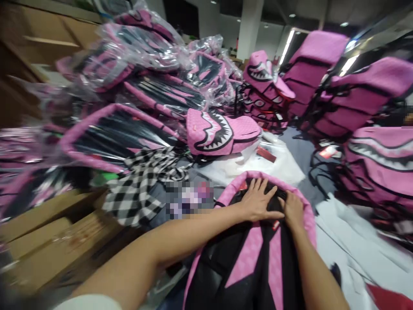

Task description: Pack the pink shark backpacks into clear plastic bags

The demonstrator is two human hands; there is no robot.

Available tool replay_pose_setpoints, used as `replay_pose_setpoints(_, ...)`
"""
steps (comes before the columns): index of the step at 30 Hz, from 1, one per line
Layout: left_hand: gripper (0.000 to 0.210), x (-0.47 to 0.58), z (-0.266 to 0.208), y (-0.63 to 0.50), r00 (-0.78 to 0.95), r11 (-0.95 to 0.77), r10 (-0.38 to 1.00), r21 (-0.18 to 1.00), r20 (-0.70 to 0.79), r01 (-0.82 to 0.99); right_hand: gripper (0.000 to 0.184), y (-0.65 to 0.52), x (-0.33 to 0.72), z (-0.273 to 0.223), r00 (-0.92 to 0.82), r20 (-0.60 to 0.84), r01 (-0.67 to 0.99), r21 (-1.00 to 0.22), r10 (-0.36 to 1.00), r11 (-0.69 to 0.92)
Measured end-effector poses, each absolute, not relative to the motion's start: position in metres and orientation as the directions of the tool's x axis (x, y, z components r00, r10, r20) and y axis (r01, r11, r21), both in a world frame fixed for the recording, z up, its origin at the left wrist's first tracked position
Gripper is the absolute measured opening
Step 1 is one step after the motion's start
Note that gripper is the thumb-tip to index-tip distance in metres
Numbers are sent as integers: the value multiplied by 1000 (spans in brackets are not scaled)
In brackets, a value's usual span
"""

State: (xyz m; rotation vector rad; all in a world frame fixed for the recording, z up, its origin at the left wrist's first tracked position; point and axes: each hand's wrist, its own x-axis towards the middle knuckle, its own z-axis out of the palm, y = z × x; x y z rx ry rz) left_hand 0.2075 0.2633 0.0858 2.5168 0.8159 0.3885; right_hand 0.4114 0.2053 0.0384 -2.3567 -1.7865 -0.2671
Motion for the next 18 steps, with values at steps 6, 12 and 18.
replay_pose_setpoints(6, 94, 226, 57, 243, 809, -686, 588, 523, -8, 505, 41, 194, 423, 63, 227, 156, 974, -15, 961, -227)
replay_pose_setpoints(12, 90, 222, 45, 240, 791, -705, 609, 495, 56, 508, 65, 202, 476, 118, 131, -19, 991, -19, 991, -131)
replay_pose_setpoints(18, 91, 220, 30, 239, 789, -772, 573, 468, 220, 430, 52, 258, 491, 104, 117, -203, 992, -15, 972, -123)
